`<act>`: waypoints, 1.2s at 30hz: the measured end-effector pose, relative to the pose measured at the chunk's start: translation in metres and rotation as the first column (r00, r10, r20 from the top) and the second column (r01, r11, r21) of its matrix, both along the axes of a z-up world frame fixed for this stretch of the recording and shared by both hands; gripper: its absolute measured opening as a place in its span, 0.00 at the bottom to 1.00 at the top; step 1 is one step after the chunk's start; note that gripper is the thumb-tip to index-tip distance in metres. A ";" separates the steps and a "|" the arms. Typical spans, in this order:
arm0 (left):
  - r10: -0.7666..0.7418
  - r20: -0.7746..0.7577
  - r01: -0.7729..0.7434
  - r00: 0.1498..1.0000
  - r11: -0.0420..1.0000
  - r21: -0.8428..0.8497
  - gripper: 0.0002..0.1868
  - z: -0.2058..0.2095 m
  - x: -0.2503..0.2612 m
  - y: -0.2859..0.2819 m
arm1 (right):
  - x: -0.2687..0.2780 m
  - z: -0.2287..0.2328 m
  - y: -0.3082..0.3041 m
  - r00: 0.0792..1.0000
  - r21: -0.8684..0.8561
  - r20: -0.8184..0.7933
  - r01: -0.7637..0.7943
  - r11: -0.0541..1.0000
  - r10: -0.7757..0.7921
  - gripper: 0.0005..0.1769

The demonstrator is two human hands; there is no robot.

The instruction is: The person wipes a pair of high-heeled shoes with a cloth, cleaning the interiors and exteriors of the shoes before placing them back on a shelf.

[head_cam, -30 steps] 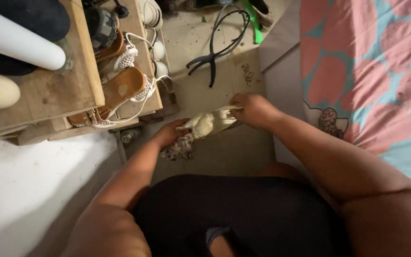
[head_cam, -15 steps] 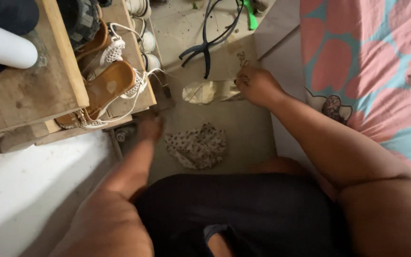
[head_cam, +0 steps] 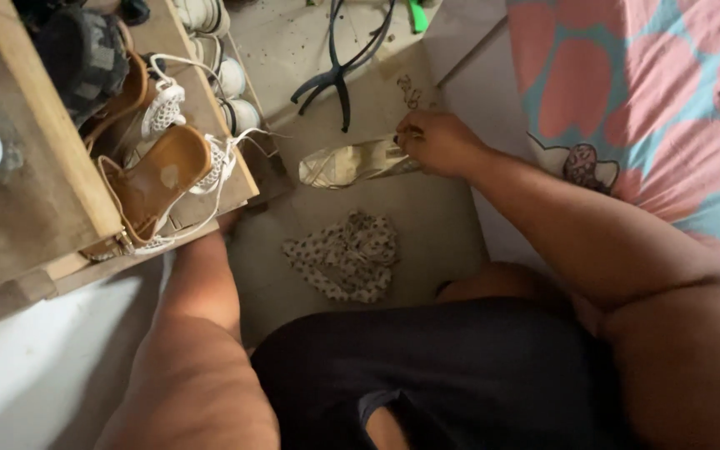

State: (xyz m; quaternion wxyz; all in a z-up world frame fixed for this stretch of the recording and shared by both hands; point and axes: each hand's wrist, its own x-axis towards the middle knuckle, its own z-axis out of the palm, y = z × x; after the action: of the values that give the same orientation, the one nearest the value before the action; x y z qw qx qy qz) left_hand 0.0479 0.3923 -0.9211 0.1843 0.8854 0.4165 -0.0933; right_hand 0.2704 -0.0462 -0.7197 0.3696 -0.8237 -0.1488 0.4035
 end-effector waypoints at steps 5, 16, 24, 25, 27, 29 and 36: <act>-0.011 -0.010 0.011 1.000 1.000 -0.001 0.34 -0.002 -0.003 -0.041 | 0.000 -0.011 -0.003 0.998 0.001 0.058 -0.033 0.999 0.032 0.20; -0.121 -0.173 0.115 0.977 0.992 -0.045 0.34 0.030 -0.013 -0.146 | 0.001 -0.006 0.001 0.998 -0.027 -0.063 -0.027 0.999 0.025 0.22; 0.001 -0.242 0.014 0.970 0.998 0.061 0.34 0.030 -0.013 -0.109 | 0.001 -0.007 0.005 0.994 -0.034 -0.106 -0.029 0.999 0.025 0.23; -0.002 -0.248 0.018 0.969 0.998 0.062 0.34 0.030 -0.012 -0.105 | 0.002 -0.008 0.005 0.994 -0.033 -0.111 -0.030 0.999 0.026 0.24; -0.016 -0.267 0.032 0.963 0.998 0.057 0.34 0.029 -0.010 -0.103 | -0.001 -0.010 0.004 0.994 -0.031 -0.104 -0.023 0.999 0.020 0.24; -0.031 -0.258 0.048 0.966 0.997 0.060 0.34 0.028 0.001 -0.102 | 0.001 -0.009 0.004 0.995 -0.027 -0.100 -0.009 1.000 0.006 0.24; -0.127 -0.143 0.139 0.982 0.987 0.076 0.34 0.045 0.005 -0.094 | 0.002 -0.012 0.004 0.982 0.017 -0.186 0.047 0.999 -0.043 0.23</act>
State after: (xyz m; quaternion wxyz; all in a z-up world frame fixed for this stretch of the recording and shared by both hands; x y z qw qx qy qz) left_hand 0.0533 0.2980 -0.8764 0.1107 0.9097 0.3717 -0.1484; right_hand 0.2728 -0.0418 -0.7314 0.3996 -0.7817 -0.0995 0.4683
